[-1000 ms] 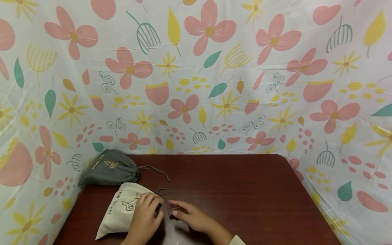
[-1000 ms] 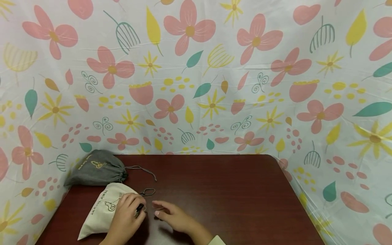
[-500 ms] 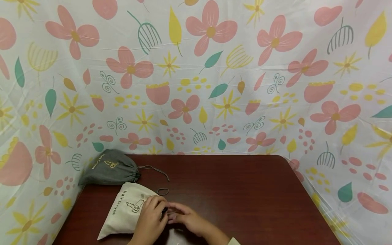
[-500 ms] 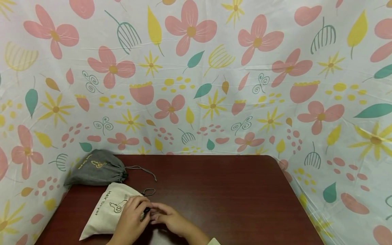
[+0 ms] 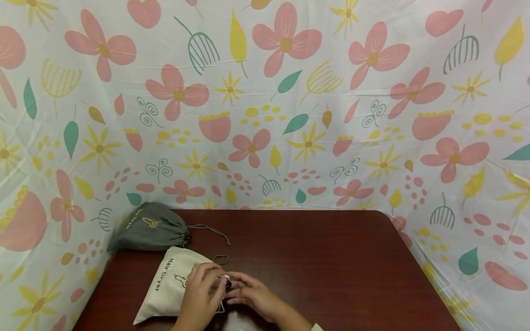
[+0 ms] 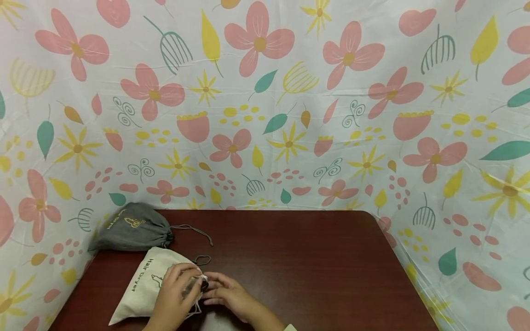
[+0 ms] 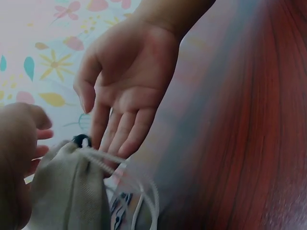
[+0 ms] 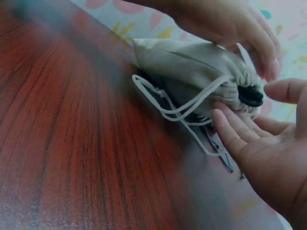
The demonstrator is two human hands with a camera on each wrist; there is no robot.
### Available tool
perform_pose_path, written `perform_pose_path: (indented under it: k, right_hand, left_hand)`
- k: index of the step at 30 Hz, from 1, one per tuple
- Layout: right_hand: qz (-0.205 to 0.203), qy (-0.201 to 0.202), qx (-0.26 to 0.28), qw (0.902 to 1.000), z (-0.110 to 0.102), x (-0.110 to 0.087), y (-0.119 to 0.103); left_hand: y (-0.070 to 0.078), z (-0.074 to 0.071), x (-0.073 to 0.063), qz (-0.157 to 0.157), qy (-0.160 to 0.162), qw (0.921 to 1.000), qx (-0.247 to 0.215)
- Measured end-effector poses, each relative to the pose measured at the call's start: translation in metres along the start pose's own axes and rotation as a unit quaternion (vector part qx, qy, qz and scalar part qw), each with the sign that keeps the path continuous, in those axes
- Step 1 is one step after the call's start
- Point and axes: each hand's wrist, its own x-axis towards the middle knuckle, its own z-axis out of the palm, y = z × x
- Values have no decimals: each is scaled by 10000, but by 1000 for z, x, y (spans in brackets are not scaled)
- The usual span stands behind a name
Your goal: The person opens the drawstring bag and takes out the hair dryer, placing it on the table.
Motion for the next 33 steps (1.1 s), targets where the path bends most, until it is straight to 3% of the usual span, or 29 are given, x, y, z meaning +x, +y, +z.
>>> perform_pose_path:
  k: [9, 14, 17, 20, 25, 27, 33]
  right_hand:
    - [-44, 346, -155, 9993, 3, -3, 1]
    - [-54, 357, -291, 9989, 2, -3, 5]
    - [-11, 446, -316, 9985, 2, -3, 7]
    - [49, 609, -418, 9973, 4, -3, 9]
    - [167, 783, -571, 9952, 6, -1, 10]
    - [191, 789, -578, 9950, 7, -1, 10]
    - [232, 805, -638, 9944, 7, -1, 8]
  left_hand:
    - [-28, -19, 0, -1098, 429, 9930, -67]
    - [-47, -32, -2, -1680, 731, 9831, 42]
    - [-58, -39, -3, -2134, 711, 9741, 238]
    - [-67, -46, -3, -2779, 391, 9590, 406]
    - [-80, -54, -3, -3893, -482, 9182, 546]
    - [-85, -56, -3, -4111, -772, 9064, 597]
    - [-96, -57, -2, -4319, -1590, 8856, 621]
